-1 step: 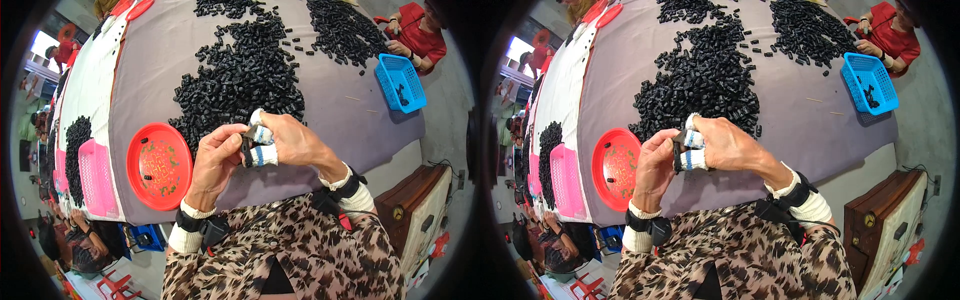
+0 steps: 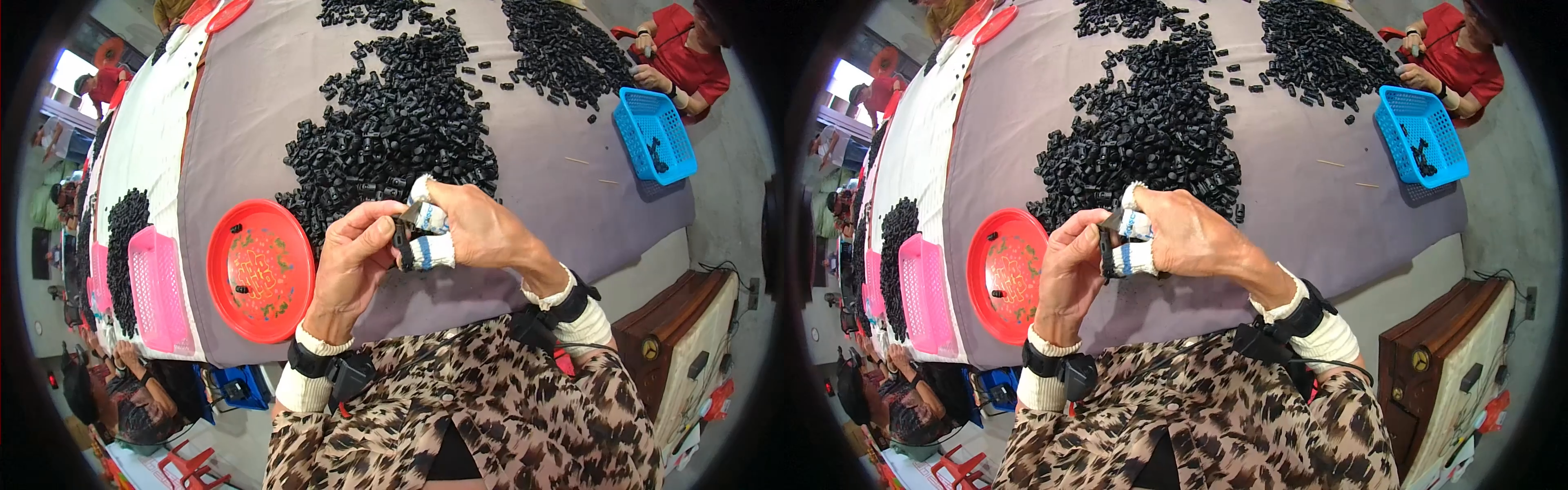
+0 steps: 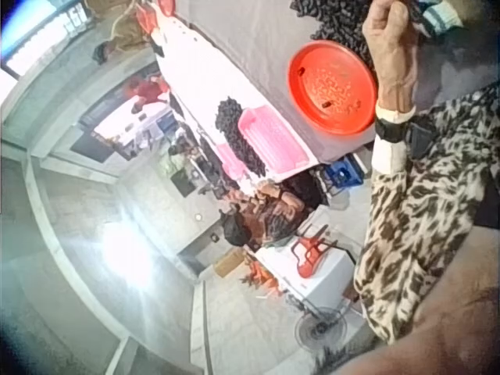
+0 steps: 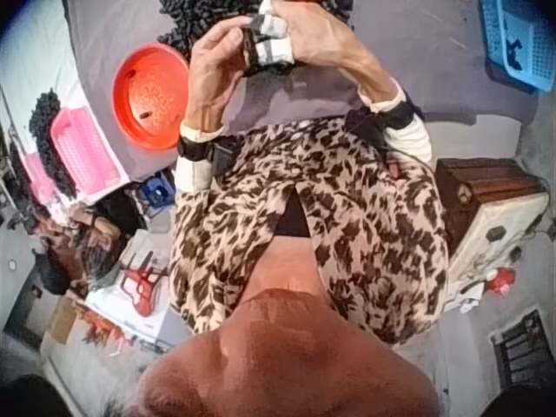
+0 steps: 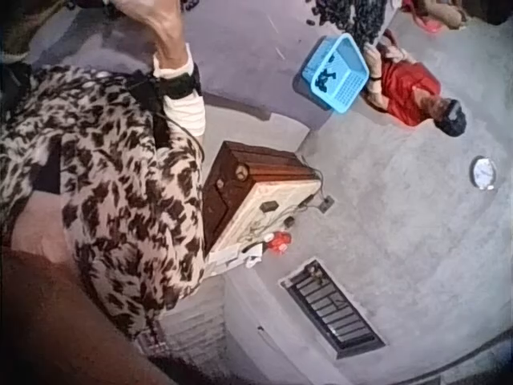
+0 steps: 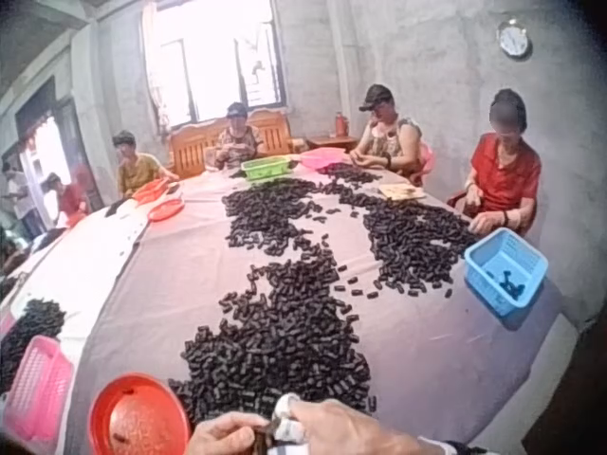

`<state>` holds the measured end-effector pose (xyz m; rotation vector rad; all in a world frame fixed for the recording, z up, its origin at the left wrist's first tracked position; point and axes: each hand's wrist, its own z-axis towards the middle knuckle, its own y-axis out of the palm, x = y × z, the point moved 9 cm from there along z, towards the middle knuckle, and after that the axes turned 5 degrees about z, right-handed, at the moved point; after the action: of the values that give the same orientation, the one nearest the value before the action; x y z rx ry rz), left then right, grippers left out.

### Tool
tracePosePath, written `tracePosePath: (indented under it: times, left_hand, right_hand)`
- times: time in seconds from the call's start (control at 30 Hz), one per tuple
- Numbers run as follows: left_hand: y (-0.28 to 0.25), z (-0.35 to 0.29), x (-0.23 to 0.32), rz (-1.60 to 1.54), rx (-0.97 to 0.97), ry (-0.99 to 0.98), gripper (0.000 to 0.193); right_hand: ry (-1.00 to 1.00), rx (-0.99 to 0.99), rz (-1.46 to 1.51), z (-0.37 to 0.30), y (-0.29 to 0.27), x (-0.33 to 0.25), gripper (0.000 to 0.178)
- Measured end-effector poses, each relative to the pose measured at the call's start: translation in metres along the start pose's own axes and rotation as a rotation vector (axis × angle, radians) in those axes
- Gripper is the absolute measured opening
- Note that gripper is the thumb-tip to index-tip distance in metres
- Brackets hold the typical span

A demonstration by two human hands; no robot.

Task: The worker is manually assembling shoe components by attaching small black cylindrical parts to a white and blue base part at a factory work table.

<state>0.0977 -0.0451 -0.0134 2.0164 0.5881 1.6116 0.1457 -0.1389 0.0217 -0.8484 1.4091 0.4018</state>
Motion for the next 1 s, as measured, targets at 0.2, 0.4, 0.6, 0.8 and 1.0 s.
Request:
tracePosePath:
  times: [0.2,0.4,0.6,0.8,1.0]
  left_hand:
    - [-0.0027,-0.0002,-0.0015,-0.002,0.028,-0.003,0.019]
    - [-0.0019,-0.0007,-0.0003,0.036,0.038,0.005,0.019]
    - [-0.0017,-0.0011,0.0006,0.051,0.037,0.009,0.019]
    - [-0.0020,0.0002,-0.0006,0.036,0.044,0.009,0.020]
    - [-0.0009,-0.0012,0.0009,0.071,0.058,0.011,0.020]
  right_hand:
    - [-0.024,-0.005,-0.043,0.0009,0.0026,-0.0011,0.043]
    - [-0.025,-0.026,-0.084,0.0021,0.0044,-0.0047,0.042]
    - [-0.040,-0.027,-0.086,0.0016,0.0050,-0.0052,0.043]
    - [-0.032,-0.029,-0.065,0.0013,0.0053,-0.0037,0.042]
    - [-0.063,-0.054,-0.065,0.0025,0.0098,-0.0065,0.040]
